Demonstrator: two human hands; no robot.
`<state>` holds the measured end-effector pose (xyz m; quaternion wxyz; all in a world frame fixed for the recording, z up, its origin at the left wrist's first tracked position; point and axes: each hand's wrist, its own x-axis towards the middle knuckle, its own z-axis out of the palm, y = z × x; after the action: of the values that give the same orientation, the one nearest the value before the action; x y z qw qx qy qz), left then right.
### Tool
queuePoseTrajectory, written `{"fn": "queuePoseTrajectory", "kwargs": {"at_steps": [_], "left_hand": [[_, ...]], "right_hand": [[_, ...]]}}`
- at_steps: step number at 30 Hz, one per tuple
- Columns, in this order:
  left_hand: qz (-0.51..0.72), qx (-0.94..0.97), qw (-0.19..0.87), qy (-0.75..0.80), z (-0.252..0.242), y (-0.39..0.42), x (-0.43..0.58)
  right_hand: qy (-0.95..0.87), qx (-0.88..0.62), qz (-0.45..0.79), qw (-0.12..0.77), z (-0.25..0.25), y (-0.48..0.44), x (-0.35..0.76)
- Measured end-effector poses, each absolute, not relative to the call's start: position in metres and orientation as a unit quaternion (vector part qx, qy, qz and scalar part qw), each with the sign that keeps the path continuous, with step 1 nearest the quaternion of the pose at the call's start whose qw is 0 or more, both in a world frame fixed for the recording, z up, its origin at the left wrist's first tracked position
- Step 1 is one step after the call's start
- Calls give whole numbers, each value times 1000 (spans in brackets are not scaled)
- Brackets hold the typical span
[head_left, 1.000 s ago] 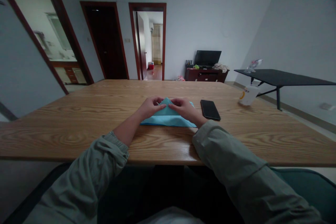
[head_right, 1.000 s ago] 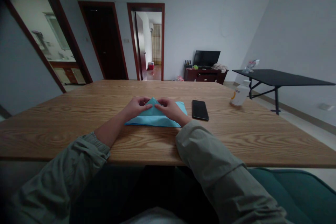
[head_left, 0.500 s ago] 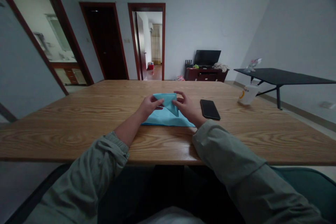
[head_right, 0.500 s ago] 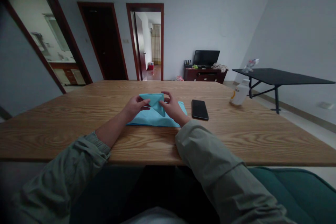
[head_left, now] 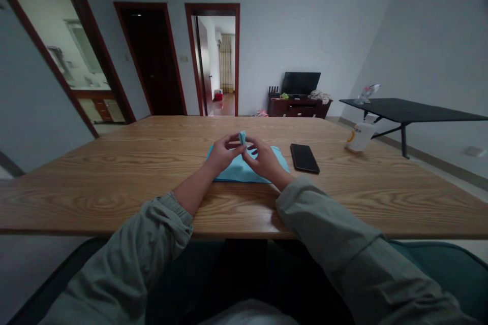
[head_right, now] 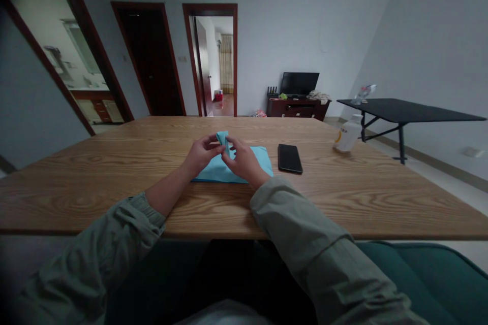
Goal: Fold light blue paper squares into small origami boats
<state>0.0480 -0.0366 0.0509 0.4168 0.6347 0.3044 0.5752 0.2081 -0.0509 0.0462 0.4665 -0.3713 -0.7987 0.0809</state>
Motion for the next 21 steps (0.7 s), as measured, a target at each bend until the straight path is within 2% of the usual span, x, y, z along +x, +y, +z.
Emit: {"fn": "queuePoseTrajectory", "kwargs": {"at_steps": [4,19,21], "left_hand": [[565,650,395,318,49,-36,47],[555,674,387,295,48,-35,42],[559,687,355,298,45,-33,42]], "right_hand": [[-783,-359,155,483,45,-50,207],[-783,-329,164,503,46,-50,212],[-781,-345,144,501,47,-50,212]]}}
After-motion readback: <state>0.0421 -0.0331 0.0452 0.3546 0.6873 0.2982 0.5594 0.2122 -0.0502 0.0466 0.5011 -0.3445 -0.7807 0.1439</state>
